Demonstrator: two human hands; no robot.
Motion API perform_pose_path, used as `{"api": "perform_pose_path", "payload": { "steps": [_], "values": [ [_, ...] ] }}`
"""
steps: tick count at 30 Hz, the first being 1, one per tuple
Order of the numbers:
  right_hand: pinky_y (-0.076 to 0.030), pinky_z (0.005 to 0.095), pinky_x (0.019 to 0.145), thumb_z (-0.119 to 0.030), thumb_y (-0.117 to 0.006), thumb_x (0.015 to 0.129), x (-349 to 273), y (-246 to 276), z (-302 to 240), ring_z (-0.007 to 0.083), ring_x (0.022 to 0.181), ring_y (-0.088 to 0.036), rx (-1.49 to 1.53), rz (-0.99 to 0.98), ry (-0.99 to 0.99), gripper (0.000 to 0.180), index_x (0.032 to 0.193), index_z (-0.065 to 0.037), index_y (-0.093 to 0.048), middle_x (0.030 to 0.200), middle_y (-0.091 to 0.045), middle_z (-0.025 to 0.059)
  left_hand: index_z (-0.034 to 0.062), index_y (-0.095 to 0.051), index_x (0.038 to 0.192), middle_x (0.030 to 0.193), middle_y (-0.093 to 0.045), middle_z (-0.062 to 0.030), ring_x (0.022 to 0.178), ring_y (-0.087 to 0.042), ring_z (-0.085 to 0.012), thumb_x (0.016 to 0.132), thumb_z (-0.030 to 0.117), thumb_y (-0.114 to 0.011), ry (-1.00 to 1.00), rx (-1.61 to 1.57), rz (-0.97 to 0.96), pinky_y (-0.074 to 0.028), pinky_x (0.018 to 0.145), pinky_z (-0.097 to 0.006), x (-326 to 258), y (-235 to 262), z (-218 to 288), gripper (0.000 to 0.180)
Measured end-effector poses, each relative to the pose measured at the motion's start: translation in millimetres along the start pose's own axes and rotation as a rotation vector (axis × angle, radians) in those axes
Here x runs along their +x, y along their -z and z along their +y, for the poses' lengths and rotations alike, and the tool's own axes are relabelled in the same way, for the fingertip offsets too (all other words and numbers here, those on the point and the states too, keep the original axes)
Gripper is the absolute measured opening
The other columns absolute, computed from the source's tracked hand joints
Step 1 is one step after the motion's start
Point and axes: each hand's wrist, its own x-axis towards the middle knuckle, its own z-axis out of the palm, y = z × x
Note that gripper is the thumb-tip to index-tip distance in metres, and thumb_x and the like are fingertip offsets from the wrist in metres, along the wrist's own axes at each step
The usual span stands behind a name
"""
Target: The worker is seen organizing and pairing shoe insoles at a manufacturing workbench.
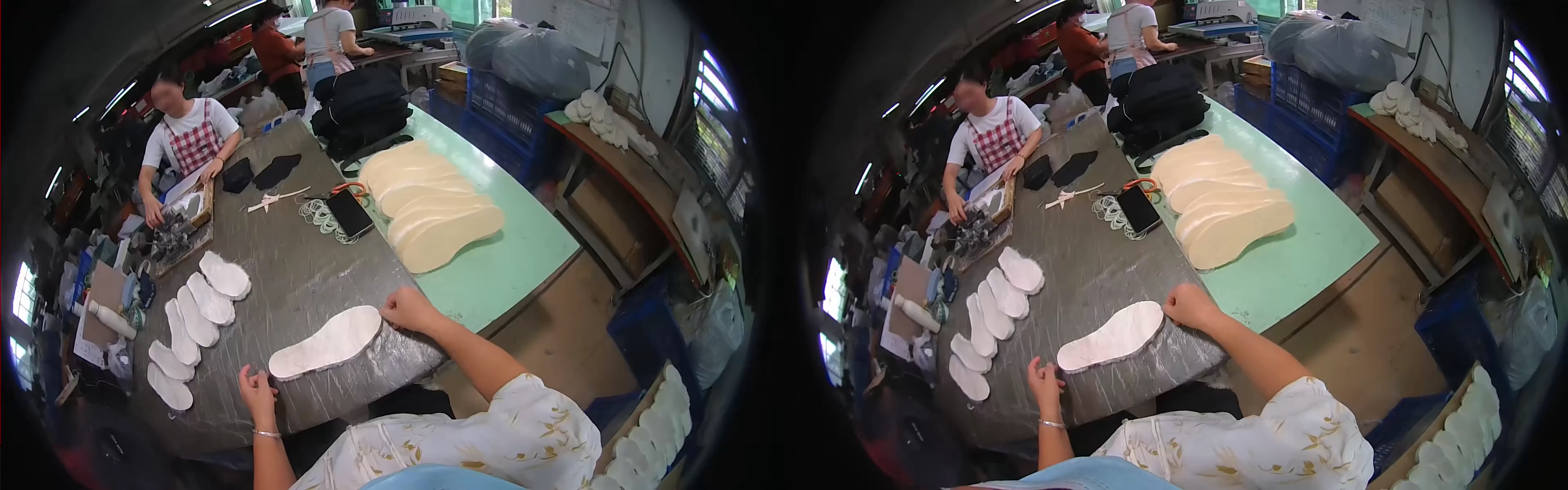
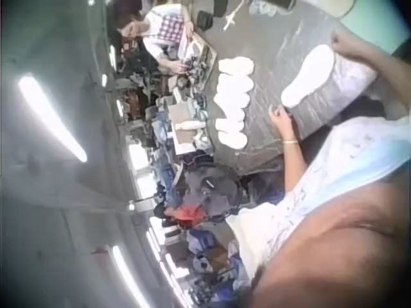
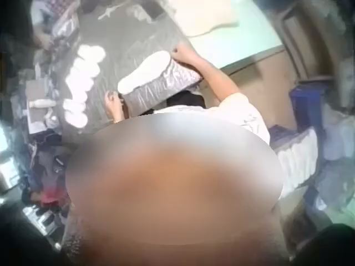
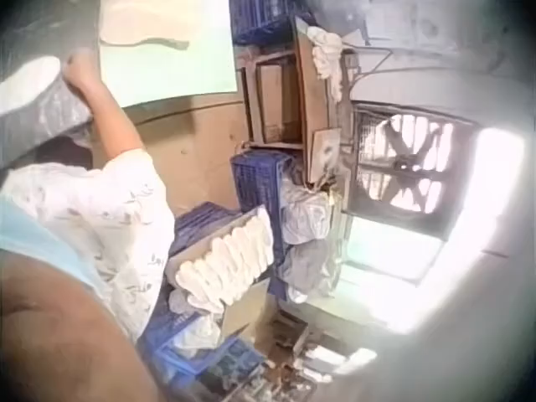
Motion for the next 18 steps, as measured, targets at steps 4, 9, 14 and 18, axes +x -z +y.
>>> {"api": "perform_pose_path", "payload": {
  "steps": [4,9,14,18],
  "values": [
    [-0.051,0.0473,0.068,-0.026,-0.058,0.088,-10,-8,20,0.0435,0.071,-0.063,0.045,0.242,0.082,0.032,0.074,0.001,-0.068,0.073,-0.064,0.0246,0.0042,-0.043,0.134,0.082,-0.059,-0.0056,0.047,-0.05,-0.0093,0.094,0.014,-0.057,-0.049,0.041,0.095,-0.035,0.036,-0.022,-4,5,-21,0.043],
    [-0.046,0.0518,0.067,-0.026,-0.052,0.094,-13,7,24,0.0476,0.074,-0.059,0.249,0.298,0.15,0.036,0.075,0.003,-0.063,0.076,-0.061,0.0277,0.0039,-0.044,0.133,0.083,-0.057,-0.0046,0.049,-0.047,-0.0086,0.094,0.012,-0.057,-0.004,0.012,0.185,-0.037,0.04,-0.022,-11,-9,-18,0.041],
    [-0.047,0.053,0.067,-0.028,-0.054,0.094,-13,1,22,0.0463,0.072,-0.06,0.121,0.325,0.236,0.037,0.074,0.001,-0.064,0.075,-0.062,0.0266,0.0027,-0.046,0.131,0.089,-0.058,-0.0037,0.06,-0.047,-0.0071,0.093,0.01,-0.057,-0.093,0.077,0.212,-0.039,0.047,-0.022,6,2,-43,0.04],
    [-0.047,0.0528,0.067,-0.028,-0.054,0.094,-12,2,25,0.0463,0.072,-0.06,0.137,0.326,0.229,0.037,0.074,0.001,-0.064,0.074,-0.062,0.0263,0.0025,-0.046,0.131,0.09,-0.057,-0.0029,0.061,-0.047,-0.0076,0.093,0.009,-0.057,-0.126,0.098,0.233,-0.039,0.048,-0.022,6,-2,-44,0.041]
  ]
}}
